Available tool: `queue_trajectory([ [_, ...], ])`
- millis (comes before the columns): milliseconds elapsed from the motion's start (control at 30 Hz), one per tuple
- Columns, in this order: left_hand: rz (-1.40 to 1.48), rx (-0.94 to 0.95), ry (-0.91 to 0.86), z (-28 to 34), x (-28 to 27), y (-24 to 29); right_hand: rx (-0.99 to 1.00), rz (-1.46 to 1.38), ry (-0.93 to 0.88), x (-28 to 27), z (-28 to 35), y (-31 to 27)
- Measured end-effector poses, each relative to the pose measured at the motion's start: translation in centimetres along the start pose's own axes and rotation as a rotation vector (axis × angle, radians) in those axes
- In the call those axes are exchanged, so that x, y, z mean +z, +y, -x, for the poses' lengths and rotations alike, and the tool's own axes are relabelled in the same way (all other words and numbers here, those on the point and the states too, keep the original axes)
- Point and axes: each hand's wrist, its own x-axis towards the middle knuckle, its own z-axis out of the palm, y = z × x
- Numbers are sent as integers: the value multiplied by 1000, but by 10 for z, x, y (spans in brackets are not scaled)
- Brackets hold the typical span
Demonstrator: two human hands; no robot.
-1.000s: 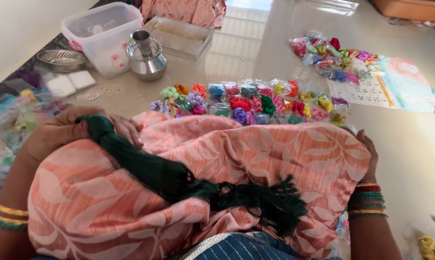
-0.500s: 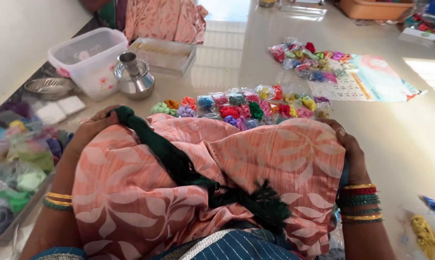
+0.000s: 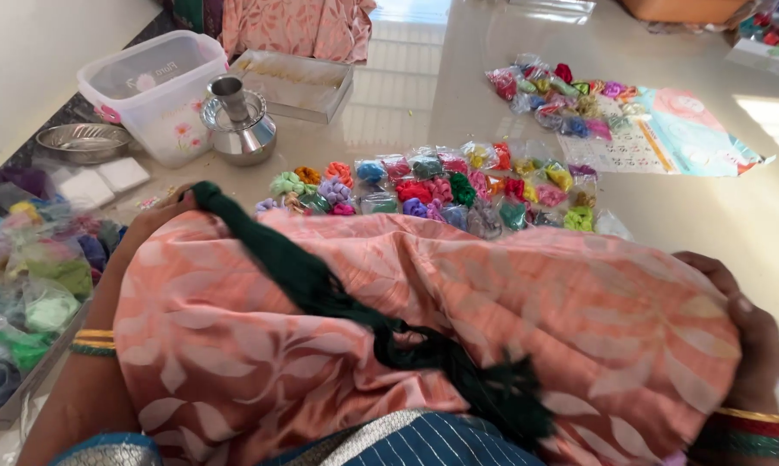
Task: Tying colorful thread tassels onto the edge of a saree.
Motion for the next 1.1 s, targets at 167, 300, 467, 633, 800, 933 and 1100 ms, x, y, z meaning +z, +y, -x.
queue_trajectory([
  [167,705,-357,173,44,12,57,58,58,67,-15,-13,11],
  [300,666,-342,276,70,6,66,123,65,102,-31,-37,31],
  [467,675,-168,277,113,1,9,126,6,41,-64,-65,77],
  [633,708,-117,252,145,42,15,21,97,20,-55,-80,87],
  [800,573,-153,184,170,133,41,-57,290,157,-141,-116,185],
  [933,123,-109,150,192,230,34,-339,890,391,-97,-47,203],
  [1100,-527,409,263,211,272,77,-205,1334,510,-16,53,207],
])
